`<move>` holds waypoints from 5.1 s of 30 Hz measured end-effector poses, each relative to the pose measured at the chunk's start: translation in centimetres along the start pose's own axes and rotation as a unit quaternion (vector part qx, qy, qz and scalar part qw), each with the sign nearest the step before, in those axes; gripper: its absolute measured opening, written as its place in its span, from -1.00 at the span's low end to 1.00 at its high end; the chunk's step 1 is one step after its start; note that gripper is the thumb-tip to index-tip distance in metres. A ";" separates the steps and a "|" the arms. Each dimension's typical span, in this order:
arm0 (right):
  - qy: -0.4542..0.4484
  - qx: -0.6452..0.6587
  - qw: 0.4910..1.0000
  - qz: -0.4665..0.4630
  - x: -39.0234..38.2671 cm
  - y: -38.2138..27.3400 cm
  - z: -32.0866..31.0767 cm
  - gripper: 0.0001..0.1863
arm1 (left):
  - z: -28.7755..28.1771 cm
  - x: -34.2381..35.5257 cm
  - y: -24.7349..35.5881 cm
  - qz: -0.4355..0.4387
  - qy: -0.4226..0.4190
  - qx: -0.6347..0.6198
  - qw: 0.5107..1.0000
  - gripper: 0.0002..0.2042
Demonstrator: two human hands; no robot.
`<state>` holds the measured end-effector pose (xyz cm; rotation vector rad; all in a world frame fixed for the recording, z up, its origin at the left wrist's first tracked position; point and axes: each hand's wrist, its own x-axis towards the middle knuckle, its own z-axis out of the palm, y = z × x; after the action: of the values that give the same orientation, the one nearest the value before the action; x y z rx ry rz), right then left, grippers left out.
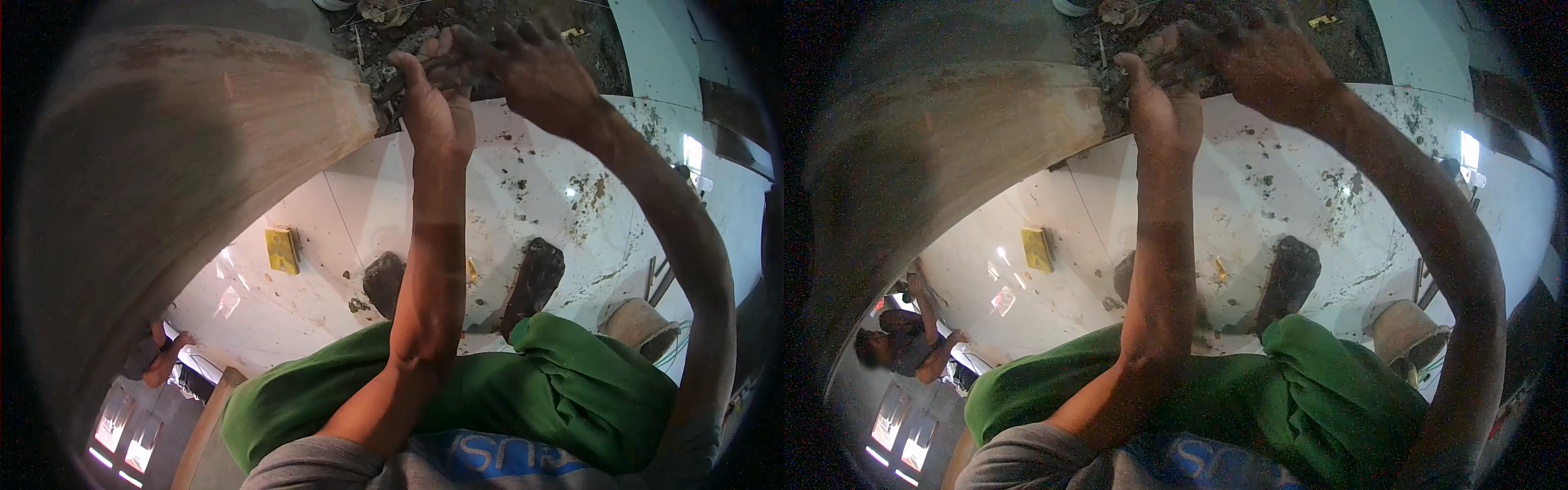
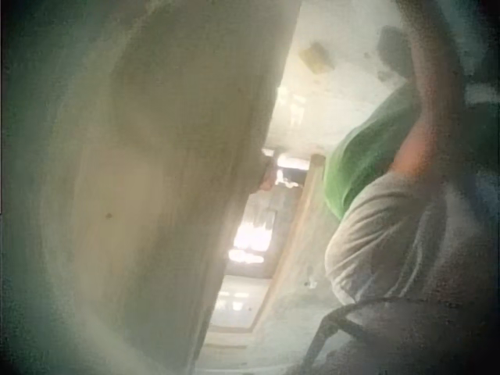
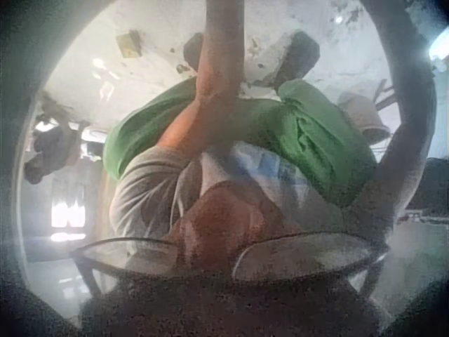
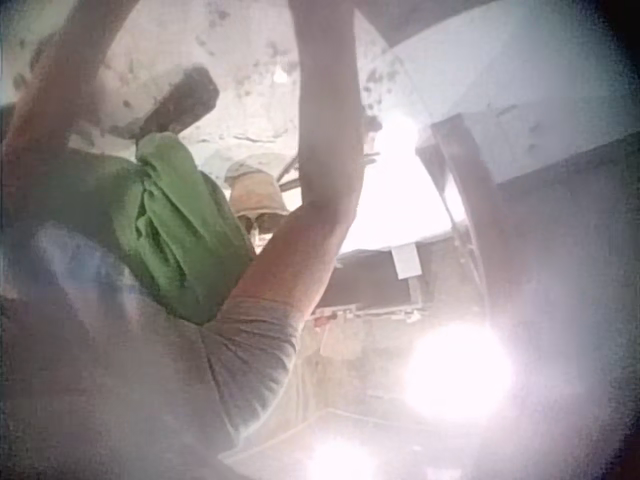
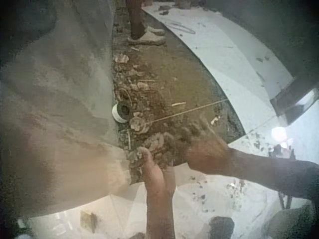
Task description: The person applies mortar to the edge of a wall using a trowel, uses pliers to adjust the corner, and fits a tile onto the wall edge.
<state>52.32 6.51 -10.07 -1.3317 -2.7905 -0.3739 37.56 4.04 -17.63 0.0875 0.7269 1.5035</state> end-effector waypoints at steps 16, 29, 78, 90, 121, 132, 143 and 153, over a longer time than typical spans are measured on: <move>-0.271 0.120 0.950 0.096 0.6 -8.0 -11.1 -0.73 | 0.2 -3.0 5.4 -0.182 0.028 0.013 0.983 -0.72; -0.200 0.289 0.930 0.111 -11.4 4.6 0.9 -0.57 | 3.7 -4.8 -4.6 -0.170 -0.032 0.235 0.956 -0.52; -0.241 0.675 0.516 0.469 -27.8 -0.6 -3.4 -0.48 | 1.1 -9.3 -9.8 -0.184 -0.066 0.478 0.856 -0.70; -0.091 0.446 0.688 0.566 -32.4 0.9 -2.0 -0.53 | 2.2 -14.5 -12.6 -0.232 -0.455 0.649 0.565 -0.62; 0.155 0.057 0.416 0.894 -50.9 8.2 5.7 -0.48 | 2.9 -9.1 5.7 -0.304 -0.647 0.699 0.038 -0.79; -0.026 0.092 0.585 0.806 -51.1 11.5 8.1 -0.42 | -9.0 -22.0 21.7 -0.540 -0.403 0.675 0.301 -0.50; 0.140 0.277 0.860 0.406 -24.8 2.6 0.4 -0.62 | 3.5 -17.9 13.1 -0.272 -0.598 0.666 0.354 -0.79; -0.030 0.561 0.783 0.266 -17.1 -13.9 -7.4 -0.60 | 16.0 -19.8 10.5 -0.376 -0.616 0.510 0.468 -0.73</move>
<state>51.88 -16.64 -7.87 -1.5458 -1.7790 1.1540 38.14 -6.98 7.55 1.4233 0.2030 -0.2818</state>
